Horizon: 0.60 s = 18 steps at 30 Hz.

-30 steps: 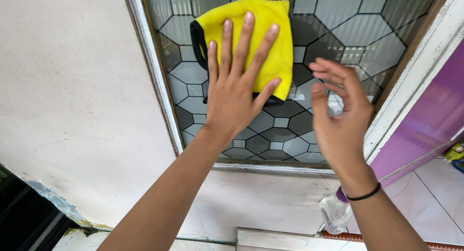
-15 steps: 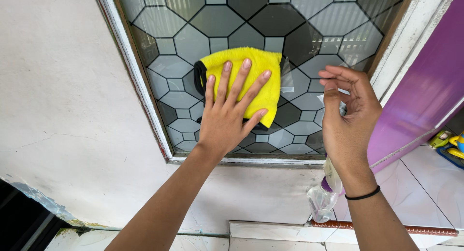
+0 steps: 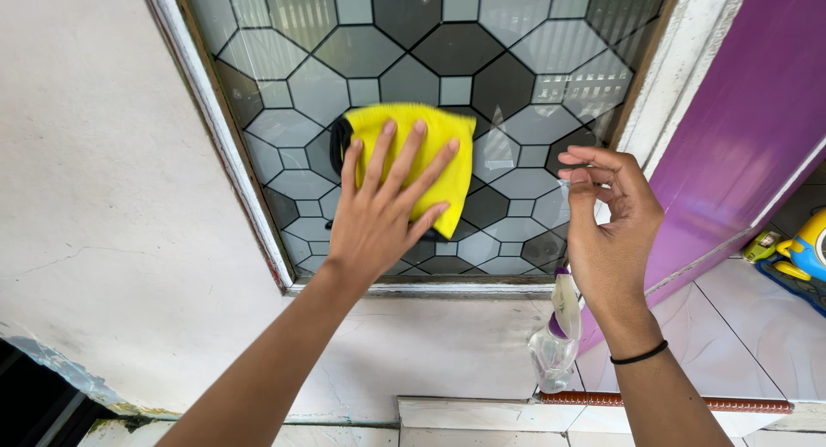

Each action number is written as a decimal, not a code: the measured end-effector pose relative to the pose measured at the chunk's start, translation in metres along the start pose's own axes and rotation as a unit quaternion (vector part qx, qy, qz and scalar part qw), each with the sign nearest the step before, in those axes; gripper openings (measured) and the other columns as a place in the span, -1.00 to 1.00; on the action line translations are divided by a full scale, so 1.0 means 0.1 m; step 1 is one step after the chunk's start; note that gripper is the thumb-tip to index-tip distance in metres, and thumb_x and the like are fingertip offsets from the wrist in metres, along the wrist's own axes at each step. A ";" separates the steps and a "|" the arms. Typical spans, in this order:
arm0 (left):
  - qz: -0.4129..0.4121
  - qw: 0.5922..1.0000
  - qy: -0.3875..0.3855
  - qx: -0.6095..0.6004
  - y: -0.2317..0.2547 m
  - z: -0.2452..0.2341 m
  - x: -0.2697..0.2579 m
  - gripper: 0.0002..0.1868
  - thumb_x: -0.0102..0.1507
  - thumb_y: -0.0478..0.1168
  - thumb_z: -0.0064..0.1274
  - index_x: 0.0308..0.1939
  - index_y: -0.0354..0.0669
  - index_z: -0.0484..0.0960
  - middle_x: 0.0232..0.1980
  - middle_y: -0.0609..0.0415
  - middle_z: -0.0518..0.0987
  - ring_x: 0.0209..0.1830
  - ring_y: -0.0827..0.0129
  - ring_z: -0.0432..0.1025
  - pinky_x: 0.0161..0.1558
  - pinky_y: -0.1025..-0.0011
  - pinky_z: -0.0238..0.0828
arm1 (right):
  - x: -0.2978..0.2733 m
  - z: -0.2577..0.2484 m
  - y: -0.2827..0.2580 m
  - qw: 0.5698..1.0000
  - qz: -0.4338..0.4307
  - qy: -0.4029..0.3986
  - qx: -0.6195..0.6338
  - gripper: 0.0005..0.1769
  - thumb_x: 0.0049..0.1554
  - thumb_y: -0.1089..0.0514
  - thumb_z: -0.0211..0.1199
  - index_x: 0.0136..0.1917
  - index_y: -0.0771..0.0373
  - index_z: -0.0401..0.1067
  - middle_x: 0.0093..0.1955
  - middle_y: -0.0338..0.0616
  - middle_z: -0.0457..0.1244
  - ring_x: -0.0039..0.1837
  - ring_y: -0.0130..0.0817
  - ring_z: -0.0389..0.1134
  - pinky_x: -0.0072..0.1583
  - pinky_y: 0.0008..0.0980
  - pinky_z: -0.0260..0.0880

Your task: The person wipes a patterned glass window with a yellow cloth. They spray the surface with a clear liquid from a spray bottle and continue wiping the window in circular and linear motions.

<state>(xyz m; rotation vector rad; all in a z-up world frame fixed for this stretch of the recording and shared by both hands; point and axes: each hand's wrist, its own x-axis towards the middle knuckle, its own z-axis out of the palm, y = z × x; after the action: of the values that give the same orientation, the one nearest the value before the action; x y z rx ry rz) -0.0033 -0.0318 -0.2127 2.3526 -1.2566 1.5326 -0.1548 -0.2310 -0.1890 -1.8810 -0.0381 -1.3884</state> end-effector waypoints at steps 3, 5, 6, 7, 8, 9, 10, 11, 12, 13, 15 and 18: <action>-0.010 1.000 0.007 -0.023 -0.01 -0.09 0.33 -0.24 0.48 0.28 -0.15 0.68 0.35 -0.05 0.72 0.00 -0.11 0.70 -0.04 -0.20 0.58 -0.21 -0.23 | -0.01 -0.06 0.02 1.000 0.005 0.003 -0.016 -0.87 0.38 0.30 0.12 0.19 0.30 0.42 0.13 -0.11 0.41 0.17 -0.40 0.46 0.20 -0.40 0.46; -0.012 0.999 0.018 -0.033 0.02 -0.11 0.55 -0.24 0.50 0.29 -0.16 0.69 0.32 -0.08 0.73 0.02 -0.14 0.72 -0.05 -0.23 0.60 -0.22 -0.26 | -0.01 -0.09 0.03 1.000 0.004 0.005 -0.013 -0.88 0.38 0.30 0.13 0.18 0.30 0.41 0.14 -0.10 0.40 0.16 -0.40 0.45 0.19 -0.40 0.45; -0.013 0.999 0.022 -0.038 0.06 -0.11 0.62 -0.24 0.51 0.30 -0.16 0.70 0.31 -0.09 0.73 0.02 -0.16 0.73 -0.05 -0.25 0.62 -0.23 -0.27 | -0.01 -0.11 0.04 1.000 0.004 0.006 -0.011 -0.88 0.38 0.30 0.14 0.18 0.30 0.41 0.14 -0.10 0.40 0.16 -0.40 0.45 0.18 -0.40 0.45; -0.016 0.999 0.025 -0.040 0.11 -0.12 0.66 -0.23 0.51 0.30 -0.17 0.69 0.32 -0.11 0.73 0.03 -0.17 0.73 -0.05 -0.26 0.62 -0.24 -0.28 | -0.01 -0.12 0.06 1.000 0.002 0.007 -0.009 -0.88 0.38 0.31 0.13 0.19 0.30 0.41 0.14 -0.09 0.39 0.15 -0.40 0.45 0.17 -0.40 0.44; -0.019 0.999 0.028 -0.042 0.16 -0.11 0.69 -0.23 0.51 0.31 -0.18 0.69 0.32 -0.12 0.73 0.03 -0.17 0.72 -0.06 -0.27 0.62 -0.24 -0.30 | -0.01 -0.14 0.07 1.000 0.001 0.007 -0.007 -0.88 0.38 0.31 0.13 0.19 0.30 0.40 0.15 -0.09 0.39 0.15 -0.40 0.45 0.16 -0.40 0.44; -0.023 0.998 0.031 -0.043 0.19 -0.11 0.70 -0.23 0.51 0.32 -0.19 0.69 0.32 -0.13 0.73 0.03 -0.18 0.72 -0.06 -0.29 0.62 -0.25 -0.31 | 0.00 -0.15 0.08 1.000 -0.002 0.007 -0.004 -0.88 0.39 0.32 0.12 0.19 0.30 0.40 0.15 -0.09 0.39 0.15 -0.40 0.45 0.16 -0.40 0.43; -0.022 0.998 0.030 -0.042 0.21 -0.10 0.70 -0.23 0.51 0.32 -0.19 0.69 0.33 -0.14 0.73 0.04 -0.18 0.72 -0.06 -0.29 0.62 -0.25 -0.31 | 0.00 -0.17 0.09 1.000 -0.002 0.007 -0.009 -0.88 0.39 0.32 0.12 0.19 0.30 0.40 0.15 -0.09 0.39 0.14 -0.41 0.45 0.15 -0.41 0.44; -0.020 0.999 0.029 -0.042 0.24 -0.09 0.68 -0.23 0.50 0.33 -0.20 0.68 0.35 -0.14 0.72 0.04 -0.18 0.72 -0.05 -0.29 0.62 -0.25 -0.32 | 0.00 -0.18 0.10 1.000 -0.002 0.008 -0.016 -0.88 0.38 0.32 0.13 0.18 0.30 0.40 0.14 -0.09 0.39 0.14 -0.41 0.45 0.14 -0.41 0.45; -0.018 0.999 0.028 -0.042 0.27 -0.07 0.66 -0.23 0.50 0.33 -0.21 0.68 0.36 -0.15 0.72 0.05 -0.18 0.71 -0.04 -0.30 0.62 -0.25 -0.32 | 0.00 -0.19 0.11 1.000 -0.002 0.009 -0.022 -0.88 0.38 0.32 0.13 0.18 0.30 0.41 0.14 -0.09 0.39 0.13 -0.41 0.45 0.13 -0.41 0.46; -0.016 0.999 0.024 -0.042 0.29 -0.06 0.63 -0.23 0.50 0.34 -0.21 0.68 0.36 -0.15 0.72 0.05 -0.18 0.71 -0.04 -0.30 0.62 -0.25 -0.32 | 0.00 -0.20 0.12 1.000 -0.002 0.008 -0.019 -0.88 0.38 0.33 0.12 0.18 0.30 0.40 0.14 -0.09 0.39 0.14 -0.41 0.45 0.13 -0.41 0.46; -0.011 0.999 0.017 -0.043 0.32 -0.02 0.58 -0.23 0.50 0.34 -0.22 0.69 0.37 -0.15 0.73 0.06 -0.18 0.72 -0.02 -0.30 0.62 -0.24 -0.31 | 0.00 -0.21 0.14 1.000 -0.003 0.007 -0.012 -0.87 0.38 0.34 0.11 0.19 0.30 0.40 0.15 -0.08 0.39 0.14 -0.42 0.45 0.13 -0.42 0.46; -0.010 0.999 0.006 -0.034 0.38 0.03 0.51 -0.24 0.51 0.33 -0.23 0.69 0.35 -0.15 0.73 0.06 -0.18 0.71 -0.03 -0.29 0.61 -0.23 -0.30 | -0.01 -0.21 0.14 1.000 -0.002 0.007 -0.010 -0.86 0.38 0.33 0.11 0.20 0.30 0.39 0.15 -0.07 0.39 0.13 -0.41 0.44 0.13 -0.42 0.45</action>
<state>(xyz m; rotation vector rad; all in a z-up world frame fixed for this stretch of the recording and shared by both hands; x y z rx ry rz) -0.0173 -0.0883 -0.1869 2.3027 -1.2595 1.4713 -0.1657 -0.2533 -0.1957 -1.8881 -0.0210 -1.4079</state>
